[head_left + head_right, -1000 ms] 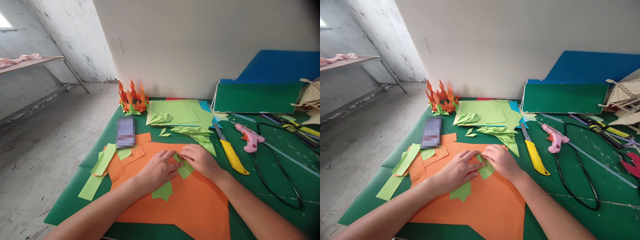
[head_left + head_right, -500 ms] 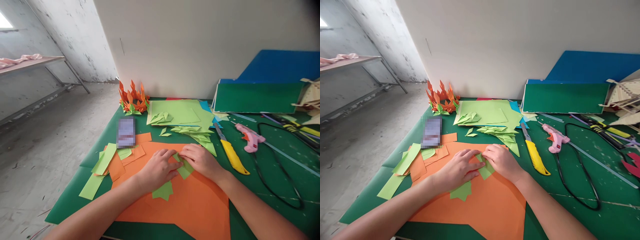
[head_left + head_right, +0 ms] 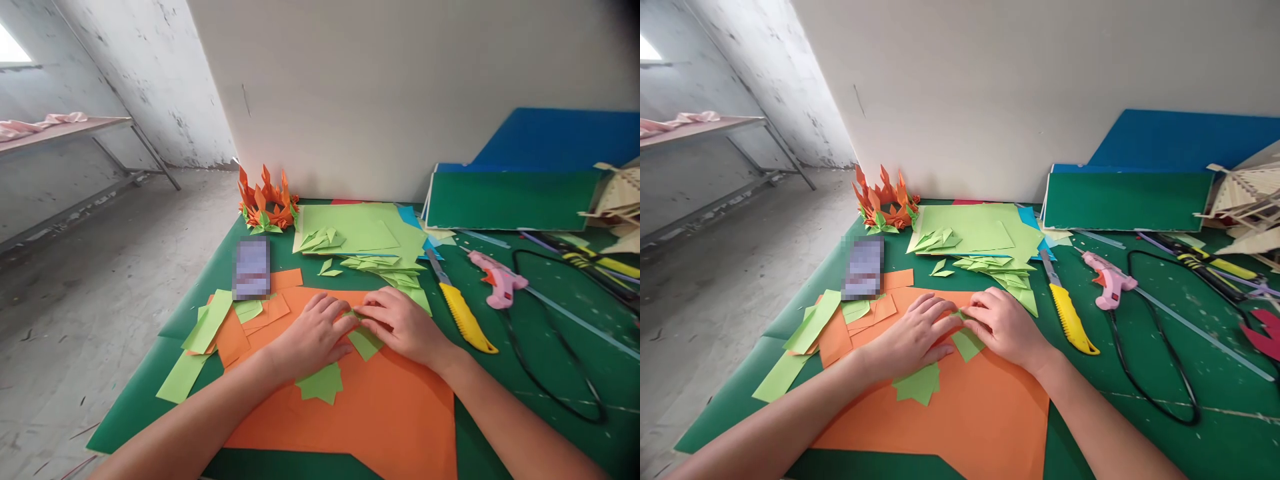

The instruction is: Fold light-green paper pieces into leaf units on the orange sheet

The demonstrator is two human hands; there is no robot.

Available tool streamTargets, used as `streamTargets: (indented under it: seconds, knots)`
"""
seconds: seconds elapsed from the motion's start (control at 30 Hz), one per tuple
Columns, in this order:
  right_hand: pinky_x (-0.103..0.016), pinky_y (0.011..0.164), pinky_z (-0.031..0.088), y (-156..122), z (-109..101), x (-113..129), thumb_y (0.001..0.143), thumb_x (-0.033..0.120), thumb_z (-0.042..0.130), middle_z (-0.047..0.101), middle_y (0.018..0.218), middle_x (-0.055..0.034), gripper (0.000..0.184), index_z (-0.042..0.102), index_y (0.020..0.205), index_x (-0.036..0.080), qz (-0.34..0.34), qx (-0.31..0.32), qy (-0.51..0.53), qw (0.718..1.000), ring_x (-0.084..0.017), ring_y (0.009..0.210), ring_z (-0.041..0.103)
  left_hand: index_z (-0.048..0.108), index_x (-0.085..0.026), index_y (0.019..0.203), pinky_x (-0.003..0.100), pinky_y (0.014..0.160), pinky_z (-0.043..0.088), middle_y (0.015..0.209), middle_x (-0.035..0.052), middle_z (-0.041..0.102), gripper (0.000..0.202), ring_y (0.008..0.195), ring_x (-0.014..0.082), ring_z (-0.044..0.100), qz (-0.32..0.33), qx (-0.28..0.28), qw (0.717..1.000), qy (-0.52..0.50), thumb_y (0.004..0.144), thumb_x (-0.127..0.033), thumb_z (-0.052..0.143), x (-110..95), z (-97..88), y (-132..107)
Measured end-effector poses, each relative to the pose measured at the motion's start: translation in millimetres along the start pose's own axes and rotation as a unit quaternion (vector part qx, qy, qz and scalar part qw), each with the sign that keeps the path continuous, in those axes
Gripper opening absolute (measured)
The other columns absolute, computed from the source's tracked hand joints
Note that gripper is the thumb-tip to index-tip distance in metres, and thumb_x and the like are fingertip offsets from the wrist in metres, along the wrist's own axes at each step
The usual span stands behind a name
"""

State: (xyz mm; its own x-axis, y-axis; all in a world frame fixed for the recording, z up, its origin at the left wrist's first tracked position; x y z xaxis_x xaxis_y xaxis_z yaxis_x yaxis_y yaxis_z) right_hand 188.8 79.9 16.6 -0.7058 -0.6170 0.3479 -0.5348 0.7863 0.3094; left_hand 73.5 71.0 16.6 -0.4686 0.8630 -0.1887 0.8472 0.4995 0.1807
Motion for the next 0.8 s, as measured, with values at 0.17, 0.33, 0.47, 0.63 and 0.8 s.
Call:
streamTargets:
  seconds: [0.17, 0.33, 0.47, 0.63, 0.8]
  knots:
    - [-0.040, 0.082, 0.046, 0, 4, 3, 0.090, 0.041, 0.059, 0.064, 0.109, -0.0084, 0.031, 0.066, 0.115, 0.024, -0.008, 0.022, -0.011, 1.000, -0.025, 0.099, 0.055, 0.054, -0.016, 0.101, 0.040, 0.098, 0.035, 0.103, 0.0070, 0.061, 0.023, 0.101, 0.0209, 0.052, -0.019, -0.004, 0.999, -0.046, 0.093, -0.007, 0.035, 8, -2.0, -1]
    - [-0.036, 0.084, 0.045, -1, 9, 6, 0.098, 0.023, 0.047, 0.066, 0.109, -0.0047, 0.025, 0.067, 0.113, 0.028, -0.030, 0.020, 0.005, 0.999, -0.021, 0.099, 0.057, 0.059, -0.019, 0.105, 0.038, 0.094, 0.035, 0.099, 0.0038, 0.064, 0.035, 0.098, 0.0198, 0.052, -0.033, -0.013, 0.997, -0.065, 0.084, 0.000, 0.038, 16, -2.8, -1]
    - [-0.036, 0.085, 0.045, -1, 8, 6, 0.099, 0.019, 0.042, 0.068, 0.109, -0.0044, 0.027, 0.067, 0.107, 0.026, -0.061, -0.004, 0.030, 0.998, -0.019, 0.101, 0.060, 0.064, -0.020, 0.099, 0.039, 0.095, 0.034, 0.109, 0.0039, 0.065, 0.035, 0.103, 0.0204, 0.053, -0.018, -0.029, 0.998, -0.043, 0.084, 0.000, 0.039, 17, -4.3, -2]
    - [-0.037, 0.087, 0.047, -1, 3, 7, 0.099, 0.019, 0.041, 0.070, 0.107, -0.0059, 0.026, 0.064, 0.109, 0.023, -0.070, -0.040, 0.047, 0.996, -0.020, 0.102, 0.062, 0.064, -0.022, 0.096, 0.040, 0.100, 0.030, 0.118, 0.0002, 0.066, 0.032, 0.114, 0.0209, 0.050, 0.035, -0.025, 0.997, -0.060, 0.084, -0.001, 0.042, 14, -3.6, -2]
    - [-0.036, 0.082, 0.048, -2, 3, 7, 0.097, 0.020, 0.047, 0.067, 0.097, -0.0059, 0.020, 0.066, 0.093, 0.022, -0.049, -0.039, 0.018, 0.998, -0.020, 0.093, 0.059, 0.063, -0.023, 0.102, 0.039, 0.103, 0.027, 0.117, -0.0010, 0.066, 0.038, 0.110, 0.0176, 0.054, 0.013, -0.011, 0.995, -0.095, 0.081, 0.001, 0.042, 20, 0.2, -3]
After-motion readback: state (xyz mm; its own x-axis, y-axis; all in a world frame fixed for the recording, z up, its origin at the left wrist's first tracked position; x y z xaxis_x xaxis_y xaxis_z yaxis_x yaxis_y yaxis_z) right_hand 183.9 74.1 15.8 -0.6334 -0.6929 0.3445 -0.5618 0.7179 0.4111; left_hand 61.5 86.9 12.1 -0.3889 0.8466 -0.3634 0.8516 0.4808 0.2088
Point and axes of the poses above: each hand's wrist, its own y-axis towards the middle knuckle, its own z-axis out of the palm, x = y × z, the point moved 8 cm from there along y, towards the middle knuckle
